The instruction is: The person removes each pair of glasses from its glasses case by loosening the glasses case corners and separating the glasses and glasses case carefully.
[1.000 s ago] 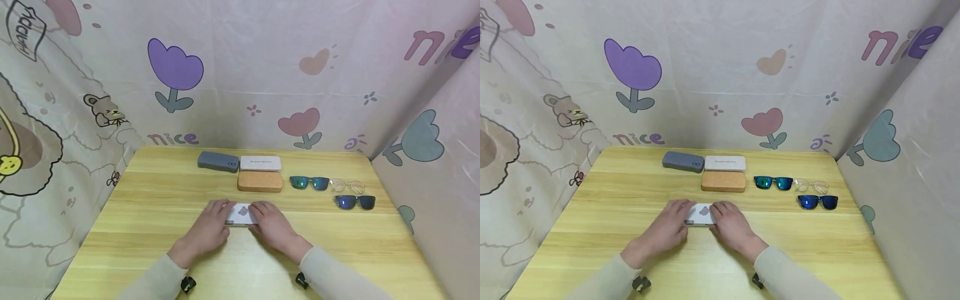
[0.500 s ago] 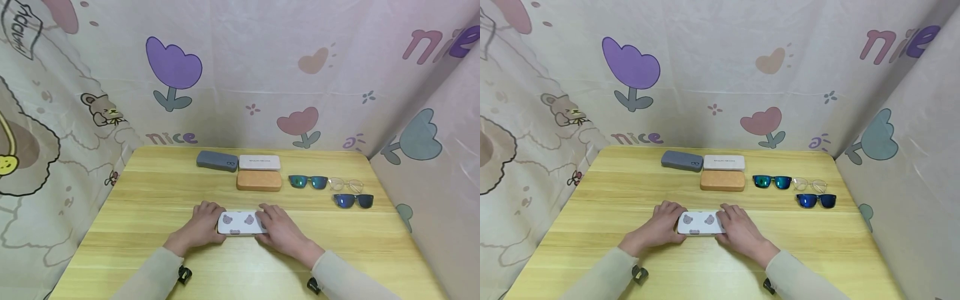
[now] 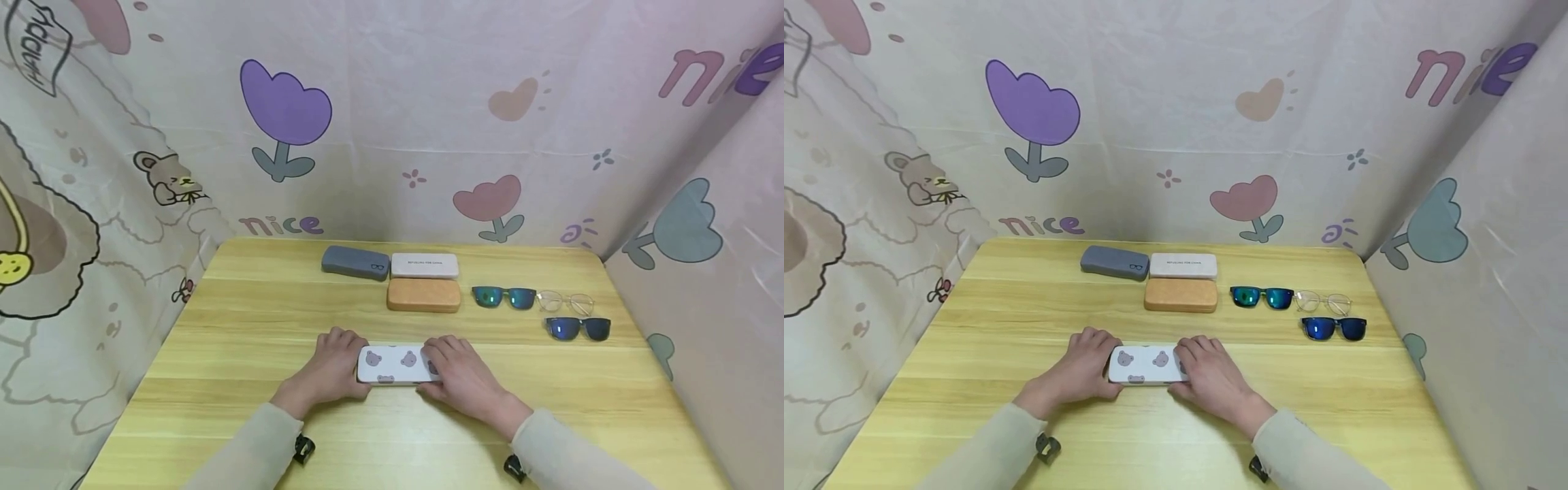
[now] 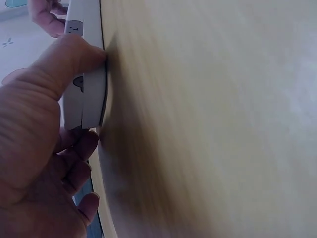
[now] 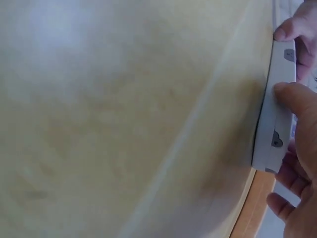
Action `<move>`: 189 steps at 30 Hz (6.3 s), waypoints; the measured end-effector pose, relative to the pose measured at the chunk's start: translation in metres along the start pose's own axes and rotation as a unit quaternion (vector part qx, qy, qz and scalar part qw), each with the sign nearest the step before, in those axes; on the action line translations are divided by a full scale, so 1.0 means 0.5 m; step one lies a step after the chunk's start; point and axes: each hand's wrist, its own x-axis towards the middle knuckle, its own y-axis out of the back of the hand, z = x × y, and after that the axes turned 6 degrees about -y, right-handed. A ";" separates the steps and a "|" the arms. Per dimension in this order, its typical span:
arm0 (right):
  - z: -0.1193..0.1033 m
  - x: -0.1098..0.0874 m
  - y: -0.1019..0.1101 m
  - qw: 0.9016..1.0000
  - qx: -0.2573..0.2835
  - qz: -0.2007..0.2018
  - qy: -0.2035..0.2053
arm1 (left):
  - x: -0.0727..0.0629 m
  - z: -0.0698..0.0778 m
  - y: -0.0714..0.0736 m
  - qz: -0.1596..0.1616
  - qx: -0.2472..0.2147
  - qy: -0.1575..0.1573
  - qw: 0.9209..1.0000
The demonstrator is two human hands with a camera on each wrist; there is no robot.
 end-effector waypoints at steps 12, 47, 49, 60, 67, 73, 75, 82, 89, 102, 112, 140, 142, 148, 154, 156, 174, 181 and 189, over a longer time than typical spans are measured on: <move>-0.017 0.012 -0.014 0.998 -0.030 0.032 -0.033 | -0.003 -0.008 -0.008 0.006 0.024 -0.007 1.000; -0.002 0.027 -0.010 0.998 -0.055 0.034 -0.004 | 0.005 -0.014 -0.011 0.007 0.030 -0.008 0.999; -0.002 0.027 -0.010 0.998 -0.055 0.035 -0.003 | 0.005 -0.014 -0.011 0.008 0.032 -0.008 0.999; 0.001 0.030 -0.007 0.998 -0.053 0.024 -0.001 | 0.005 -0.013 -0.011 0.008 0.035 -0.009 0.999; 0.003 0.034 -0.005 0.998 -0.054 0.021 0.002 | 0.004 -0.013 -0.013 0.012 0.028 -0.010 0.999; 0.006 0.039 -0.003 0.999 -0.040 0.011 0.000 | 0.003 -0.013 -0.013 0.012 0.018 -0.007 1.000; 0.007 0.040 -0.003 0.999 -0.037 0.006 -0.002 | 0.003 -0.012 -0.012 0.010 0.014 -0.006 1.000; 0.015 0.049 0.004 1.000 -0.018 -0.009 0.004 | 0.003 -0.012 -0.010 0.006 0.006 -0.005 1.000; 0.027 0.073 0.023 0.997 0.019 -0.069 -0.016 | 0.002 -0.017 -0.012 0.008 -0.016 -0.008 1.000; 0.048 0.107 0.042 0.967 0.175 -0.144 -0.117 | 0.003 -0.027 -0.018 -0.014 -0.051 0.019 0.998; 0.039 0.099 0.037 0.959 0.197 -0.061 -0.194 | 0.003 -0.018 -0.020 0.007 -0.058 0.048 0.997; -0.020 0.027 0.040 0.973 0.042 0.226 -0.008 | 0.008 -0.012 -0.018 0.016 -0.020 0.057 0.998; -0.030 0.026 0.031 0.972 0.028 0.233 0.025 | 0.008 -0.012 -0.017 0.016 -0.021 0.059 0.998; -0.055 0.036 0.002 0.976 -0.018 0.211 0.055 | 0.009 -0.014 -0.015 0.017 -0.019 0.061 0.998; -0.069 0.053 -0.012 0.981 -0.066 0.175 0.048 | 0.013 -0.013 -0.015 0.023 -0.012 0.054 0.998; -0.073 0.058 -0.014 0.982 -0.078 0.164 0.042 | 0.014 -0.013 -0.014 0.023 -0.010 0.052 0.998; -0.099 0.073 -0.044 0.988 -0.118 0.096 -0.014 | 0.016 -0.010 -0.013 0.024 -0.014 0.052 0.998; -0.104 0.069 -0.032 0.988 -0.126 0.085 -0.020 | 0.017 -0.011 -0.014 0.021 -0.016 0.054 0.998; -0.108 0.067 -0.017 0.987 -0.122 0.100 -0.012 | 0.017 -0.011 -0.013 0.016 -0.016 0.056 0.998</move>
